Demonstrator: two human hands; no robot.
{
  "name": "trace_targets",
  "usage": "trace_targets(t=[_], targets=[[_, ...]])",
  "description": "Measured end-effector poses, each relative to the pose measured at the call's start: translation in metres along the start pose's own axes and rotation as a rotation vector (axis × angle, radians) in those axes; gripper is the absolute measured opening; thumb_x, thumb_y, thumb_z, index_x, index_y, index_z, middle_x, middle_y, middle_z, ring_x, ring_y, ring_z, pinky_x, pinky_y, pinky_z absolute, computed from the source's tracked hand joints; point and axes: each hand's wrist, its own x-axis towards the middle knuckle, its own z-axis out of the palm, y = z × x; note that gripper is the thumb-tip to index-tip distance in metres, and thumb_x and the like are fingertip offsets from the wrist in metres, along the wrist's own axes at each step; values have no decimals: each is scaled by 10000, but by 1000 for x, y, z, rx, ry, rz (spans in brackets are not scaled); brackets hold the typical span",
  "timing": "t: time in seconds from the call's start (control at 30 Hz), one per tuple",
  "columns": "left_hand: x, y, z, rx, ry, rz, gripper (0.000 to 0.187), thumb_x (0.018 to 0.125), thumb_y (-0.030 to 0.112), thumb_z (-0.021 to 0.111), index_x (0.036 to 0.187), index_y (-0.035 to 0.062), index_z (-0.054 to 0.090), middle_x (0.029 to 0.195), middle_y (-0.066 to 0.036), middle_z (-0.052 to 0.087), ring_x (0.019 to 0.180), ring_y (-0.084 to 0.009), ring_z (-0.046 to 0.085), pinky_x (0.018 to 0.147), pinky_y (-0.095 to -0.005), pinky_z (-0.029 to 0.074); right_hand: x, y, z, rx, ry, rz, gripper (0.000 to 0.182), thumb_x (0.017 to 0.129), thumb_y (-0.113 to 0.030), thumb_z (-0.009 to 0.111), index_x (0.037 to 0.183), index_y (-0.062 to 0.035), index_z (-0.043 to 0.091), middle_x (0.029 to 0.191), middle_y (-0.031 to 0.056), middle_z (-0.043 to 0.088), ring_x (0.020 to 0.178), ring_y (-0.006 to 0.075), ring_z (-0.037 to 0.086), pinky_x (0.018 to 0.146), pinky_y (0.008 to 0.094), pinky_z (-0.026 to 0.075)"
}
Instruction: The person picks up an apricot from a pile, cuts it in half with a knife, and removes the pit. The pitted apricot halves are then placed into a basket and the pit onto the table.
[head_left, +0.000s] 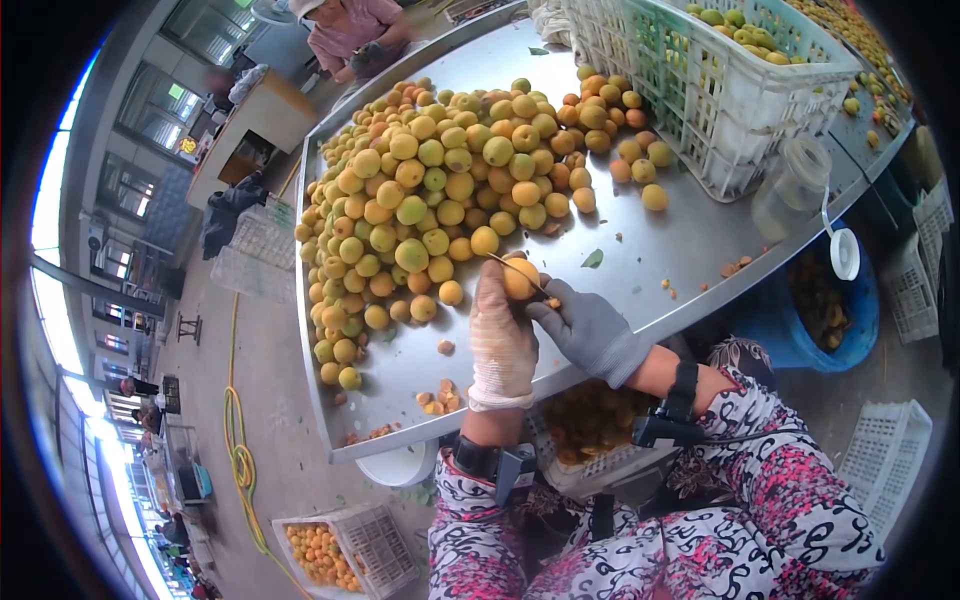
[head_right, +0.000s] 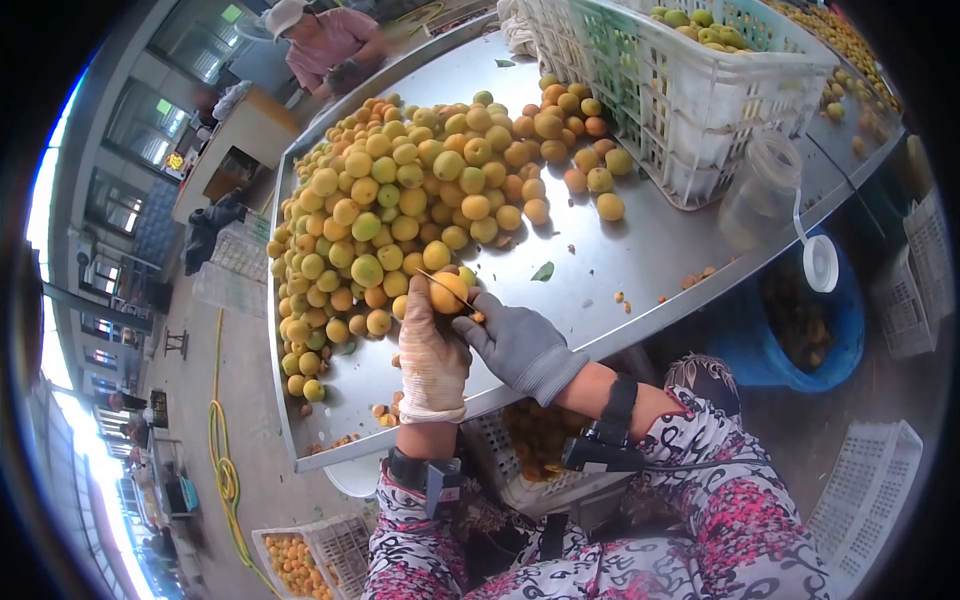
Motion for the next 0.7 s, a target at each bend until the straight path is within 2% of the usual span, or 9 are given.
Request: trace_targets(t=[0.07,0.17,0.37,0.43,0.47,0.53,0.63,0.67,0.7], targets=[[2,-1,-1,-4,-6,-13,417,962,370,490,1113,-18,522,886,-103,604,813,-162,583,743,-272,487,1,-1,0,-18,19,-12,562,943,-463,436,1305,-34,410,730,225,629,718,409,616,654,480,488],[5,-3,-3,93,-29,0,407,964,371,486,1111,-8,523,883,-94,600,805,-151,576,740,-263,480,1,-3,-2,-47,16,54,515,929,-408,511,1254,-9,479,780,222,639,757,405,622,648,429,500],[-3,-6,3,240,-97,111,389,967,358,482,1137,8,500,909,-82,584,812,-135,557,768,-258,465,2,8,10,155,25,50,410,940,-379,509,1146,-26,538,794,204,643,767,370,638,650,399,492],[-4,-8,5,239,-107,137,383,968,345,483,1149,8,489,921,-81,580,820,-136,554,782,-258,461,2,9,11,287,34,54,351,945,-347,510,1081,-27,558,752,145,634,701,282,631,650,356,481],[-5,-8,7,213,-92,115,376,959,338,493,1144,10,504,912,-75,587,827,-143,559,781,-265,461,2,8,10,289,31,51,351,945,-347,510,1081,-27,558,752,145,634,701,282,631,650,356,481],[-3,-7,6,190,-73,101,369,951,330,503,1139,12,518,902,-70,595,834,-150,563,779,-272,461,1,7,6,391,-31,82,328,937,-332,524,1019,-20,582,699,64,589,649,164,566,631,308,461],[8,-3,-1,107,21,250,340,945,291,500,1143,14,500,868,-68,587,789,-158,549,786,-303,454,-1,3,-10,313,-203,151,322,926,-338,534,958,-25,602,677,12,557,640,109,532,609,276,443],[8,3,-5,235,38,311,326,946,266,485,1153,15,491,867,-67,586,772,-151,541,779,-296,451,-3,2,-13,395,-192,173,314,914,-340,550,877,-33,606,652,-11,533,605,67,500,558,236,413],[7,8,-8,363,57,368,313,947,241,469,1164,16,482,865,-67,585,755,-144,533,773,-290,448,-2,0,-17,393,-197,170,314,914,-340,550,877,-33,606,652,-11,533,605,67,500,558,236,413]])
